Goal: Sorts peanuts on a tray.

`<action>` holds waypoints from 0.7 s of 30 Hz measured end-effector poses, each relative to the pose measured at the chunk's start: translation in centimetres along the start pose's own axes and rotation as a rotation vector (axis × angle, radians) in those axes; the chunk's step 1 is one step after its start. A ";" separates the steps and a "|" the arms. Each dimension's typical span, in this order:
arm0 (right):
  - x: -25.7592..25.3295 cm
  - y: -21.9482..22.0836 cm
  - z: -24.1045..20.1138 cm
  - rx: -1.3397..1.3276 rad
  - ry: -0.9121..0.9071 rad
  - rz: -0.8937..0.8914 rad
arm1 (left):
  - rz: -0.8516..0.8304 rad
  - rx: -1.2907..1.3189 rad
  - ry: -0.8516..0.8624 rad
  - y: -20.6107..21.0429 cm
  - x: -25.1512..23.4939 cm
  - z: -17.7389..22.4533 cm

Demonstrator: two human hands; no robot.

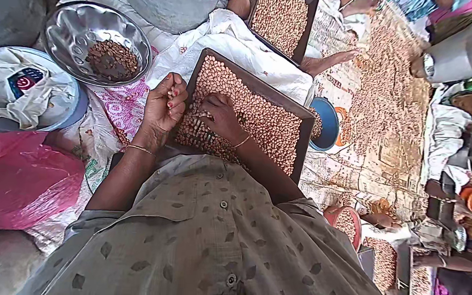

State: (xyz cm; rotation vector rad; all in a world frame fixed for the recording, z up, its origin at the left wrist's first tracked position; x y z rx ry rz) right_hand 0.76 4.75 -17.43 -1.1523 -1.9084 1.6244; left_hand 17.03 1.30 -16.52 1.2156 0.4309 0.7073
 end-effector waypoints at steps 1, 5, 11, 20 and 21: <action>0.9 -0.8 0.8 0.043 0.065 -0.009 | -0.010 -0.005 0.001 0.1 0.0 0.0; 6.3 -4.4 3.7 0.093 0.404 -0.082 | -0.015 -0.006 0.006 0.4 -0.1 0.0; 8.7 -8.2 1.1 -0.630 0.424 -0.060 | -0.042 -0.033 -0.021 0.3 -0.6 -0.1; -1.1 -0.5 -4.5 -0.470 -0.043 -0.007 | -0.069 -0.181 0.020 0.0 -0.5 -0.1; -1.2 0.8 -5.6 -0.414 -0.133 -0.063 | -0.062 -0.188 0.024 0.0 -0.6 -0.1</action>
Point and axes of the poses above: each hand's wrist, its own x-axis away from the middle knuckle, its own y-axis out of the palm, z = x × y, the point moved 5 cm from there along -x, towards the middle knuckle, and after that the axes turned 15 degrees about -y, right-handed, at the moved point
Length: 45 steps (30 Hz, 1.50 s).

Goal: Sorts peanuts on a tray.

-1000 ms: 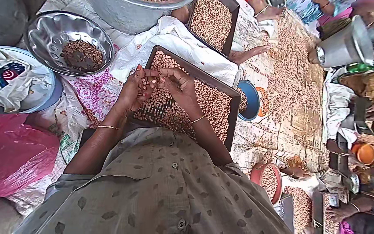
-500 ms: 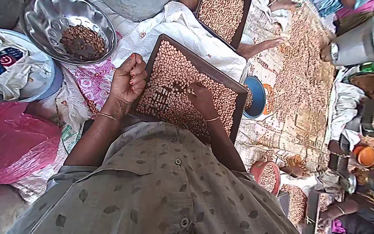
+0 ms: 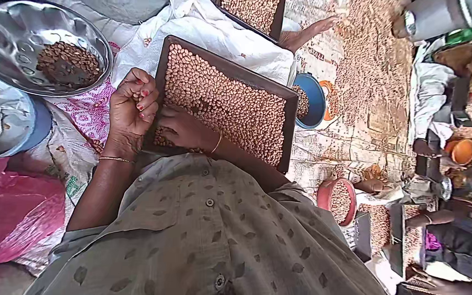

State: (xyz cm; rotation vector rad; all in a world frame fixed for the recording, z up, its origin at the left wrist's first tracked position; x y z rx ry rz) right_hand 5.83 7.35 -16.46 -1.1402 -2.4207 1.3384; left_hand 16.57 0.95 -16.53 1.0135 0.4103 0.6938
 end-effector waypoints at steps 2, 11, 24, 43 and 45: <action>0.8 1.4 -0.6 -0.074 -0.094 -0.097 | 0.018 -0.008 -0.002 0.2 0.1 0.0; 7.8 -10.1 4.7 -0.042 0.310 0.374 | 0.113 -0.251 -0.046 1.1 -0.1 -0.3; 15.4 -11.4 8.4 0.847 0.607 0.135 | 0.133 -0.327 -0.046 1.2 -0.2 -0.2; 14.0 -8.6 1.9 0.329 0.625 0.217 | 0.121 -0.340 -0.080 1.4 -0.3 -0.4; 13.4 -7.0 2.2 0.439 0.675 0.106 | 0.121 -0.352 -0.091 1.4 -0.4 -0.5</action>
Point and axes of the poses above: each hand's wrist, its own x-axis away from the middle knuckle, its own y-axis out of the palm, z = x × y, the point moved 5 cm from there along -x, towards the middle knuckle, and after that the axes turned 15 degrees about -y, right-handed, at the moved point
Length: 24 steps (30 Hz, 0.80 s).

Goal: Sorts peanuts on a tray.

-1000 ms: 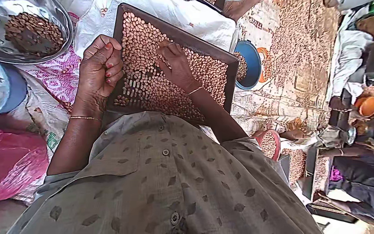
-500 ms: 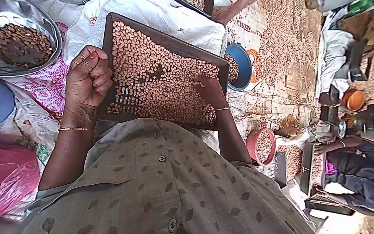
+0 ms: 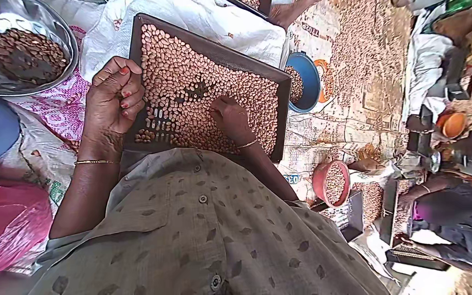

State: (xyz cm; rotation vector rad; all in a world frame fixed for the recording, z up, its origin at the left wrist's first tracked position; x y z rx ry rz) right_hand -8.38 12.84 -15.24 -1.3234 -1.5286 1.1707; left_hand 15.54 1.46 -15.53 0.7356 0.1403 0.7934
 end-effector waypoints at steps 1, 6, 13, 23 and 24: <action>-0.1 0.4 -0.2 0.052 -0.005 0.000 | -0.003 -0.007 -0.005 0.0 0.0 0.0; -0.1 0.8 -0.3 0.125 -0.005 0.075 | -0.018 -0.002 -0.012 0.1 0.0 -0.1; 0.3 -3.5 1.9 -0.567 0.097 0.493 | 0.051 -0.131 -0.239 0.6 -0.1 -1.3; -1.0 -0.2 0.9 -0.187 -0.146 0.066 | -0.186 -0.042 -0.582 4.2 -0.1 -4.1; -1.0 0.5 0.9 -0.143 -0.135 0.051 | -0.177 0.020 -0.565 4.1 -0.3 -3.8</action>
Point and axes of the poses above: each hand's wrist, its own x-axis away from the middle knuckle, its own y-axis out of the palm, z = x × y, the point moved 5 cm from there along -x, towards the middle knuckle, and after that the axes turned 15 degrees about -y, right-handed, at the moved point
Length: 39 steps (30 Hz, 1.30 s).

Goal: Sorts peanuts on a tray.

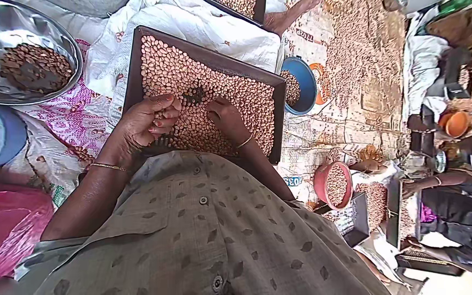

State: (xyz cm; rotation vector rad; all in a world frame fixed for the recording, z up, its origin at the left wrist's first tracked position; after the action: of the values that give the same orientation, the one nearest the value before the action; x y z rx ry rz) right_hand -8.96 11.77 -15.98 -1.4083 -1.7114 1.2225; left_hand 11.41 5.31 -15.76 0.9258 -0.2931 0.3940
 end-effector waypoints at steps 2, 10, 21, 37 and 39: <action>0.1 0.4 -0.2 0.058 -0.007 -0.003 | 0.047 0.111 0.063 -0.1 0.1 1.1; -0.6 0.6 -1.1 0.242 0.049 -0.021 | 0.309 0.260 0.292 -2.1 -1.7 5.9; 2.8 -9.7 7.7 -1.290 0.535 1.493 | 0.282 0.189 0.246 -3.3 -1.5 4.3; -7.8 -0.4 4.0 0.214 0.172 0.106 | 0.183 0.104 0.351 -3.5 -1.8 4.8; -7.6 -0.5 3.9 0.183 0.190 0.073 | 0.187 0.107 0.350 -3.4 -1.9 4.8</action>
State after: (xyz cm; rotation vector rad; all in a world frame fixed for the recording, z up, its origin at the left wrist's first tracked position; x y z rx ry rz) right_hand -10.64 3.35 -16.26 -1.4367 -1.3956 1.2086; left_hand 10.92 -0.85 -16.26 0.9182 -0.0370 0.7400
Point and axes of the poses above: each hand's wrist, its own x-axis away from the middle knuckle, its own y-axis out of the palm, z = x × y, the point moved 5 cm from there along -x, towards the middle knuckle, and after that the axes turned 15 degrees about -y, right-handed, at the moved point
